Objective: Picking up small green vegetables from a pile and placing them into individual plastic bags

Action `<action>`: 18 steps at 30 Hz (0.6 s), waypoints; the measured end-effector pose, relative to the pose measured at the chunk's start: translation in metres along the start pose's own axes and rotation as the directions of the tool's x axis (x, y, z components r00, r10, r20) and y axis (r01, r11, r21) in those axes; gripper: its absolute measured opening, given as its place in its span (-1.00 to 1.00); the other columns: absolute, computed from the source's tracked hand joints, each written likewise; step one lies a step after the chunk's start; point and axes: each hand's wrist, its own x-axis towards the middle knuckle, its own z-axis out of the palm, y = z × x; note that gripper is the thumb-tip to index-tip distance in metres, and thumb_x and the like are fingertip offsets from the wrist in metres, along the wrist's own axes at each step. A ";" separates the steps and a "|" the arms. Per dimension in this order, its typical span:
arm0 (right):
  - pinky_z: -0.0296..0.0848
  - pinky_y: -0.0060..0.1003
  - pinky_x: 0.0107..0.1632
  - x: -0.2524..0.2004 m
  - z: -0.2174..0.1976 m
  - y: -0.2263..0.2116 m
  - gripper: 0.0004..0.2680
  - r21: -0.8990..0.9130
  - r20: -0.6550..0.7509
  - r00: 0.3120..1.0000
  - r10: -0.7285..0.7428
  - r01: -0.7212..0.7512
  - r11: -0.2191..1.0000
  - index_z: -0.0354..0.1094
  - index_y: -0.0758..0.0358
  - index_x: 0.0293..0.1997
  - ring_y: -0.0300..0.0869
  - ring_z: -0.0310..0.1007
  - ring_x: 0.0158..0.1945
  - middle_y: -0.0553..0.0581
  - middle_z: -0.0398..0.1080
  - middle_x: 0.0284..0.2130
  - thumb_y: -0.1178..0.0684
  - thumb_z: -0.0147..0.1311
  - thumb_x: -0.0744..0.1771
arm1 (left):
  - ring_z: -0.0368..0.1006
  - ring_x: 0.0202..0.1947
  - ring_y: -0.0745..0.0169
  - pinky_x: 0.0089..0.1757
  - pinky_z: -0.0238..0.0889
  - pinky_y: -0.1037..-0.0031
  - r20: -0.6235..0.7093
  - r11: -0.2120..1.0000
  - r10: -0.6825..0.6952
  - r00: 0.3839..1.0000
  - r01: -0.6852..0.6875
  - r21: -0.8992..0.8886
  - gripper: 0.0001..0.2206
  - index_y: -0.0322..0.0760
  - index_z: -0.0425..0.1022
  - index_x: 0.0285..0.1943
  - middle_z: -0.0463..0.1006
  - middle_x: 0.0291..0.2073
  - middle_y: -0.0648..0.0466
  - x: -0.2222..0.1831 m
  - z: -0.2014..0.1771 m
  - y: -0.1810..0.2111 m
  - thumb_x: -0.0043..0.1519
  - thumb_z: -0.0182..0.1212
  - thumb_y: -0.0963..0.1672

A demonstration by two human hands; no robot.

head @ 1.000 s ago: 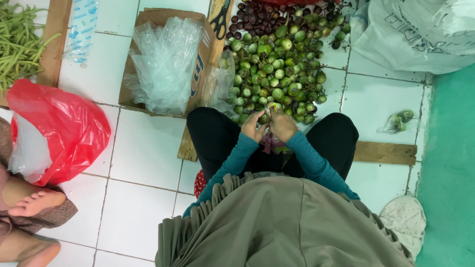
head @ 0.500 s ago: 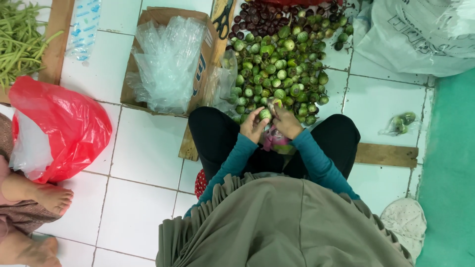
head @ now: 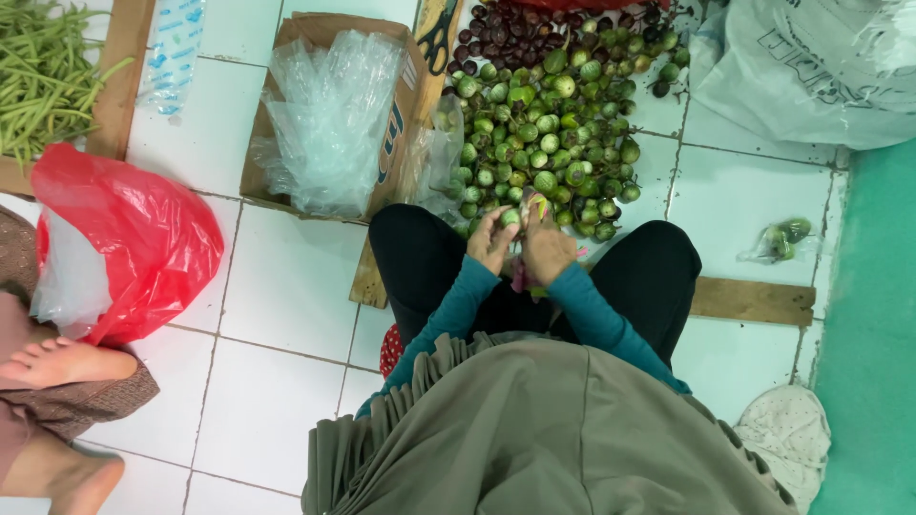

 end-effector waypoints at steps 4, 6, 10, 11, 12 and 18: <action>0.51 0.32 -0.09 0.019 -0.010 0.025 -0.42 0.111 0.050 0.995 0.090 -0.095 0.989 -0.17 0.04 0.58 0.28 0.56 -0.04 0.38 0.34 0.14 0.00 -0.02 0.34 | 0.59 -0.07 0.04 -0.21 0.50 0.45 0.043 0.988 0.022 0.999 -0.015 -0.151 -0.47 -0.29 0.24 0.52 0.55 0.05 -0.29 -0.010 0.023 0.012 0.43 0.22 -0.01; 0.49 0.37 -0.08 0.005 -0.032 0.022 -0.45 0.300 0.010 0.997 0.072 -0.072 0.951 -0.16 0.25 0.55 0.41 0.48 0.04 0.52 0.26 0.21 0.01 -0.01 0.36 | 0.56 -0.27 0.19 -0.27 0.48 0.52 -0.011 0.956 0.033 0.999 -0.034 -0.292 -0.48 -0.44 0.14 0.53 0.59 -0.10 -0.25 -0.003 0.020 0.003 0.46 0.16 -0.07; 0.52 0.32 -0.07 -0.042 -0.051 -0.025 -0.51 0.178 -0.037 0.996 0.080 -0.072 0.981 -0.10 0.23 0.51 0.37 0.54 -0.07 0.47 0.21 0.24 0.06 -0.10 0.37 | 0.41 0.10 0.06 -0.01 0.49 0.32 -0.039 0.919 -0.012 0.999 -0.004 -0.393 -0.48 -0.36 0.07 0.57 0.35 0.27 -0.26 0.014 -0.010 -0.028 0.49 0.13 -0.09; 0.54 0.29 -0.11 -0.047 -0.033 -0.029 -0.51 0.108 -0.041 0.999 0.025 -0.021 0.994 -0.08 0.19 0.52 0.31 0.57 -0.10 0.45 0.22 0.23 0.10 -0.09 0.36 | 0.43 0.11 -0.02 0.03 0.47 0.21 -0.039 0.957 0.011 0.999 -0.022 -0.290 -0.53 -0.32 0.12 0.56 0.39 0.22 -0.27 0.017 -0.012 -0.035 0.49 0.10 -0.12; 0.56 0.26 -0.14 -0.052 -0.015 -0.033 -0.51 0.037 -0.041 0.999 -0.030 0.031 0.999 -0.06 0.14 0.53 0.26 0.60 -0.14 0.44 0.23 0.22 0.14 -0.09 0.35 | 0.44 0.11 -0.11 0.08 0.45 0.10 -0.036 0.982 0.036 0.999 -0.042 -0.184 -0.57 -0.29 0.16 0.55 0.42 0.17 -0.27 0.020 -0.014 -0.042 0.50 0.06 -0.16; 0.55 0.25 -0.17 -0.033 -0.006 -0.018 -0.59 0.077 -0.050 0.996 -0.080 0.084 0.994 0.00 0.18 0.49 0.22 0.60 -0.16 0.41 0.24 0.20 0.02 -0.18 0.41 | 0.49 0.03 -0.08 0.04 0.50 0.11 -0.018 0.989 0.019 1.000 -0.021 -0.148 -0.55 -0.30 0.14 0.53 0.44 0.11 -0.29 0.009 -0.015 -0.027 0.50 0.09 -0.09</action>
